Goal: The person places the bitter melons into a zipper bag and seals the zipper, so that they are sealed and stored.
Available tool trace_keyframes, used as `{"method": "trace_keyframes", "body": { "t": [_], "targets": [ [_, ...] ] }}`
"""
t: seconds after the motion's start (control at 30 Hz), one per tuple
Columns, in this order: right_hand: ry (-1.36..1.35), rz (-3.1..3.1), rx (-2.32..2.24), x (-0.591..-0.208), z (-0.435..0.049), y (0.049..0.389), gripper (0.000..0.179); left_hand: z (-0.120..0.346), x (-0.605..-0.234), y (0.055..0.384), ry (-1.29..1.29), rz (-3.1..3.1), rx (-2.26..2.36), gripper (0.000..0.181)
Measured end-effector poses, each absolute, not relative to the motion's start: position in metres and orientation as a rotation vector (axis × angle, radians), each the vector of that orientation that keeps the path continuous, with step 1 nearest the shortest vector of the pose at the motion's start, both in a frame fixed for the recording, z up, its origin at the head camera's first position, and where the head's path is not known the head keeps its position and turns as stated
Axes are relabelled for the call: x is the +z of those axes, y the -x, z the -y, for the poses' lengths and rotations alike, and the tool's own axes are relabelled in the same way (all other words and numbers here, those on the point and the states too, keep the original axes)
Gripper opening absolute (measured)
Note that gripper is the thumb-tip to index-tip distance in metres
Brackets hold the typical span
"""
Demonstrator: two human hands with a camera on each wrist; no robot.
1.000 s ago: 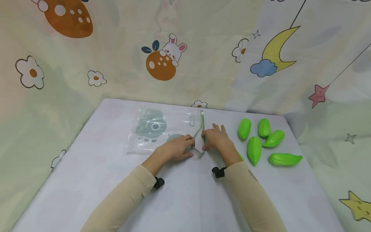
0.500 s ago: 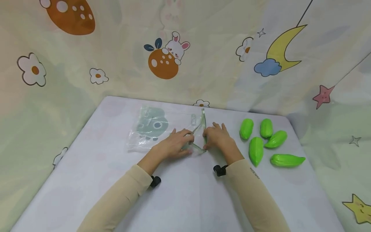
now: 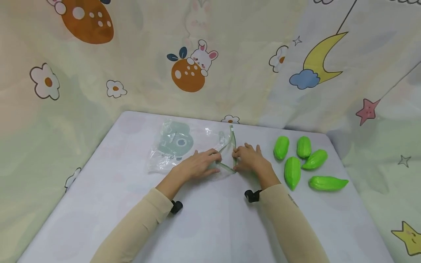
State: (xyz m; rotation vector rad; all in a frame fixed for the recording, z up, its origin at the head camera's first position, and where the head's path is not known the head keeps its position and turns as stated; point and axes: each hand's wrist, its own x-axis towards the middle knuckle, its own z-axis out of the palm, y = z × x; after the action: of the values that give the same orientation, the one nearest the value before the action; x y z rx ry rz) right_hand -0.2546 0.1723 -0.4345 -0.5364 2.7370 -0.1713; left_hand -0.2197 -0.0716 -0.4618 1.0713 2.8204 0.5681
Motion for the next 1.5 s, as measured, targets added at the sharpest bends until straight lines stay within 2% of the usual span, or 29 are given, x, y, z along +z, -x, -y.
{"method": "trace_keyframes", "body": {
  "t": [0.23,0.53,0.7,1.17,1.5],
  "targets": [
    [0.562,-2.743,-0.191,-0.433,-0.166,0.256,0.059,0.082,-0.461,0.224,-0.965,-2.817,0.611,0.039],
    [0.493,-2.745,-0.134,-0.433,-0.168,0.255,0.060,0.083,-0.465,0.228,-1.062,-2.780,0.516,0.031],
    [0.483,-2.739,-0.166,-0.430,-0.175,0.253,0.058,0.082,-0.466,0.227,-1.077,-2.825,0.536,0.036],
    [0.552,-2.759,-0.099,-0.440,-0.167,0.249,0.058,0.086,-0.469,0.216,-1.161,-2.904,0.662,0.032],
    [0.579,-2.787,-0.075,-0.439,-0.174,0.247,0.063,0.083,-0.463,0.221,-1.190,-2.914,0.625,0.031]
  ]
}}
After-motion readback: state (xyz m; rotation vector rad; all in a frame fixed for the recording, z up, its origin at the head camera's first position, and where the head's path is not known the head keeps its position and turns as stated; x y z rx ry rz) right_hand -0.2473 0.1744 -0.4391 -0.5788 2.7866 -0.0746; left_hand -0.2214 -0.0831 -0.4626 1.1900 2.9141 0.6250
